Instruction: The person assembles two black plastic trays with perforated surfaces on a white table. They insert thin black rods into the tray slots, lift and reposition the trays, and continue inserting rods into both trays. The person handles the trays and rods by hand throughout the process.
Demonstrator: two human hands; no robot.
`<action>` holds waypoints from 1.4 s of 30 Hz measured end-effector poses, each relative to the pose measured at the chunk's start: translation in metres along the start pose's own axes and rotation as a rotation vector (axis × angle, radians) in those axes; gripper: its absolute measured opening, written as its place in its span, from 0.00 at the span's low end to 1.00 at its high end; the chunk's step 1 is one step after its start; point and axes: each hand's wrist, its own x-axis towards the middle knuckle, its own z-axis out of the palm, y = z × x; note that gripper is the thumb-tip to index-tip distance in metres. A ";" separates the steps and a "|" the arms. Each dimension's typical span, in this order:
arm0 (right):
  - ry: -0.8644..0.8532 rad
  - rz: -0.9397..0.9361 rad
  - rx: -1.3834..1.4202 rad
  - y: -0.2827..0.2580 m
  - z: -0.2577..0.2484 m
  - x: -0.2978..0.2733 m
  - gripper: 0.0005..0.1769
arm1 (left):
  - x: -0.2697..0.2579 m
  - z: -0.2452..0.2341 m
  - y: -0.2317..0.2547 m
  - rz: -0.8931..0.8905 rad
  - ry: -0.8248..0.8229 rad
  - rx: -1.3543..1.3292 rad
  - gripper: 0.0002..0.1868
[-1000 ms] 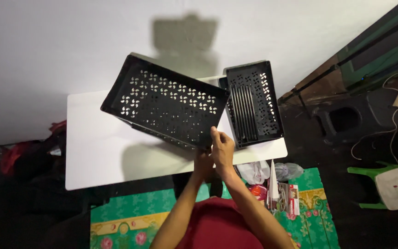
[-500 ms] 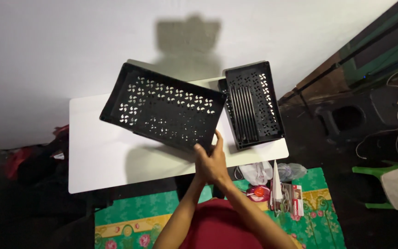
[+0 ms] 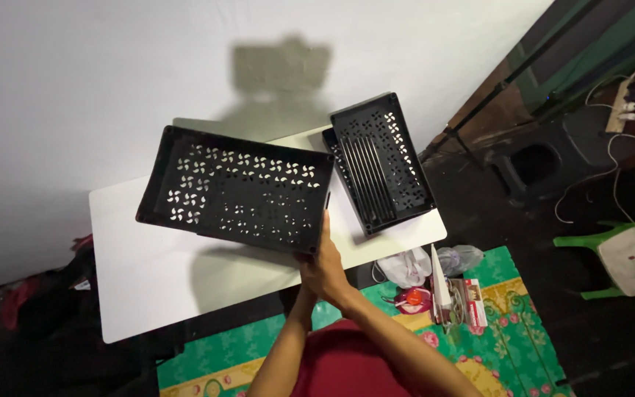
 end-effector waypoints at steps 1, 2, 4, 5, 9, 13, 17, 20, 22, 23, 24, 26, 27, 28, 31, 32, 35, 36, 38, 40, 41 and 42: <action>0.013 0.007 -0.013 0.000 0.001 -0.001 0.61 | -0.002 0.001 0.001 0.067 -0.020 0.329 0.27; 0.035 -0.033 -0.023 0.000 0.003 0.000 0.61 | -0.004 0.001 0.002 0.136 -0.040 0.658 0.27; 0.079 -0.110 -0.042 -0.001 0.006 0.000 0.62 | -0.010 -0.001 0.007 0.105 -0.077 0.864 0.26; 0.075 -0.087 -0.032 -0.001 0.006 0.000 0.62 | -0.015 -0.004 0.009 0.002 -0.093 0.740 0.26; 0.065 -0.035 -0.034 0.002 0.004 0.002 0.61 | -0.018 -0.018 0.021 -0.397 -0.156 0.233 0.28; 0.034 -0.120 -0.019 0.006 -0.004 0.008 0.61 | 0.005 -0.014 0.018 -0.050 -0.214 0.775 0.29; 0.005 -0.082 -0.035 0.008 -0.003 0.009 0.61 | 0.004 0.006 0.002 0.052 -0.064 0.309 0.34; 0.028 -0.104 -0.100 0.007 0.000 0.005 0.62 | 0.004 0.006 0.002 -0.034 -0.108 0.096 0.33; 0.033 -0.152 -0.089 0.003 0.000 0.004 0.63 | 0.011 -0.002 0.010 -0.154 -0.180 -0.187 0.32; 0.020 -0.137 -0.051 0.001 -0.001 0.005 0.62 | 0.015 -0.006 0.014 -0.213 -0.216 -0.328 0.32; 0.005 -0.121 -0.012 -0.001 -0.004 0.005 0.61 | 0.015 -0.010 0.017 -0.269 -0.250 -0.471 0.31; -0.026 -0.067 0.042 -0.004 -0.008 0.007 0.61 | 0.014 -0.016 0.020 -0.179 -0.324 0.150 0.28; -0.042 -0.030 0.057 -0.006 -0.010 0.008 0.62 | 0.012 -0.016 0.021 -0.128 -0.354 0.461 0.27; -0.056 0.008 0.073 -0.007 -0.011 0.009 0.62 | 0.007 -0.016 0.021 0.072 -0.330 0.711 0.30; -0.086 0.058 0.061 -0.008 -0.012 0.007 0.62 | -0.007 -0.004 0.016 0.335 -0.169 0.890 0.33; -0.078 0.029 0.070 -0.007 -0.013 0.005 0.61 | -0.011 0.005 0.010 0.179 -0.072 0.583 0.30; -0.046 -0.012 0.091 -0.003 -0.013 0.000 0.57 | -0.020 0.019 0.010 0.127 0.111 0.762 0.20; -0.031 0.004 0.097 -0.003 -0.013 -0.001 0.55 | -0.022 0.022 0.011 0.179 0.162 1.006 0.17; -0.012 0.040 0.073 -0.004 -0.012 -0.001 0.54 | -0.022 0.023 0.015 0.337 0.093 0.947 0.16; -0.002 0.084 0.014 -0.007 -0.011 -0.001 0.54 | -0.017 0.020 0.015 0.345 0.081 0.786 0.14; 0.004 0.054 0.010 -0.008 -0.011 -0.001 0.55 | -0.011 0.019 0.014 0.275 0.102 0.654 0.13; 0.011 0.025 0.005 -0.009 -0.010 -0.002 0.56 | -0.007 0.017 0.012 0.204 0.119 0.521 0.13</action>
